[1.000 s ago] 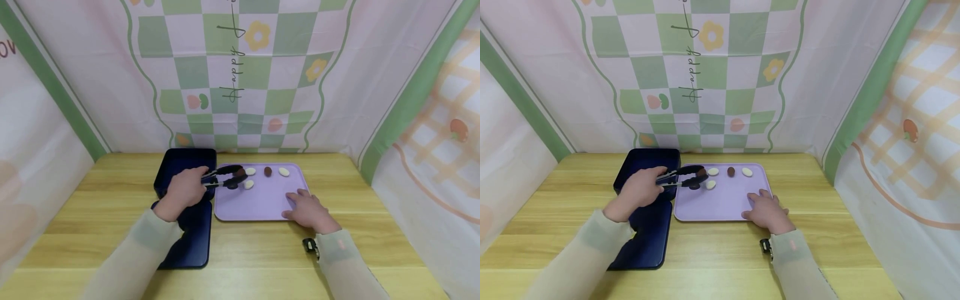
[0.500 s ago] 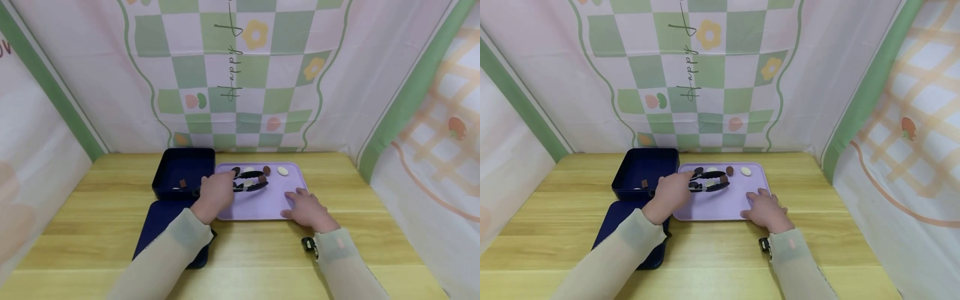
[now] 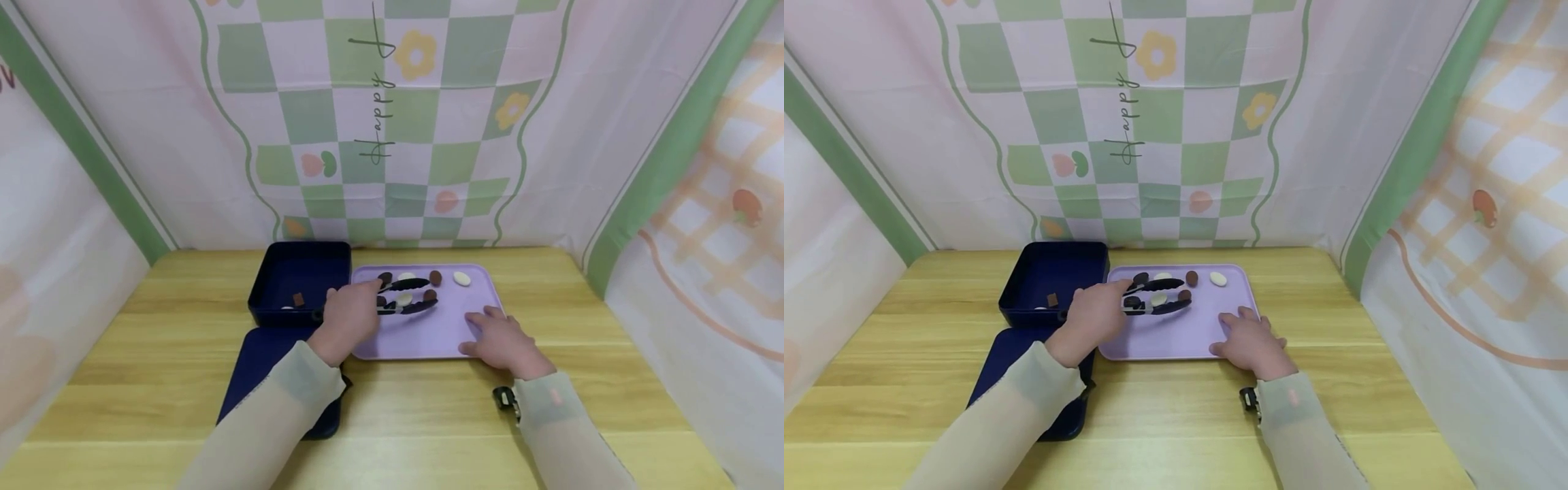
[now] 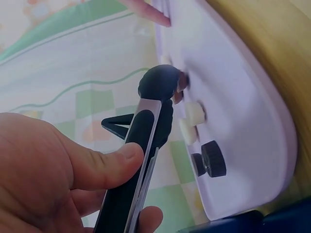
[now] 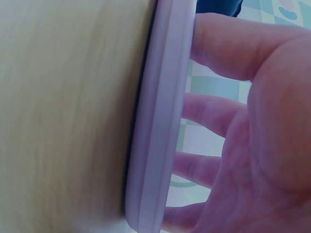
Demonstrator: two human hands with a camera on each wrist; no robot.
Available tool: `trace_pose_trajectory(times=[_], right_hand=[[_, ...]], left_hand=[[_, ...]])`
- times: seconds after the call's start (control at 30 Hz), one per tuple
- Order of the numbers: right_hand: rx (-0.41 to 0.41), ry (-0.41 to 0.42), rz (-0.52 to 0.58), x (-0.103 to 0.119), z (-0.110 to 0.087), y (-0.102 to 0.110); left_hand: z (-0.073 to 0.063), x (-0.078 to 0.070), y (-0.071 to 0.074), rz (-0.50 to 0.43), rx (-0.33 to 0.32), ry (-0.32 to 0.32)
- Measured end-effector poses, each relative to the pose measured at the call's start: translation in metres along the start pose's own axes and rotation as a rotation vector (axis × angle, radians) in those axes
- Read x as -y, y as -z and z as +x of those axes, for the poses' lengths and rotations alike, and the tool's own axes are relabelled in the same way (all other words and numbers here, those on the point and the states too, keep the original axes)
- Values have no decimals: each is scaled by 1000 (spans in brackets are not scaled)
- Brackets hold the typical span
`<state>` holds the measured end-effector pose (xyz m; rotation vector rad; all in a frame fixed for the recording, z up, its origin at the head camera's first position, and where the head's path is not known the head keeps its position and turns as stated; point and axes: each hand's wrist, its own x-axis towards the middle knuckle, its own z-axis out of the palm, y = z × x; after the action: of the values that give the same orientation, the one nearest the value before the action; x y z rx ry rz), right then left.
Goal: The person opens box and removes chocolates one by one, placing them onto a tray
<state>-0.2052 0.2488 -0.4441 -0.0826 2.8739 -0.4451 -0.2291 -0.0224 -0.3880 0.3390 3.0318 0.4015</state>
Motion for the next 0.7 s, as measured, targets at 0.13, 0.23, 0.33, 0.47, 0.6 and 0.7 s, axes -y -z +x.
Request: trace_pose_trajectory(times=[0.13,0.23,0.33,0.47,0.6,0.7], right_hand=[[-2,5,-1,0,0,0],[-6,11,0,1,0,0],[-10,15,0,2,0,-1],[-12,14,1,1,0,-1],[-12,13,1,0,1,-1],[-19,22,0,0,1,-2]], left_hand=[[-4,6,3,-20,-8,2],[-8,11,8,-8,-19,-4],[-13,18,18,18,-33,-14],[-20,30,37,57,-54,-14],[-29,49,58,113,-78,-10],[-37,67,73,176,-108,-18]])
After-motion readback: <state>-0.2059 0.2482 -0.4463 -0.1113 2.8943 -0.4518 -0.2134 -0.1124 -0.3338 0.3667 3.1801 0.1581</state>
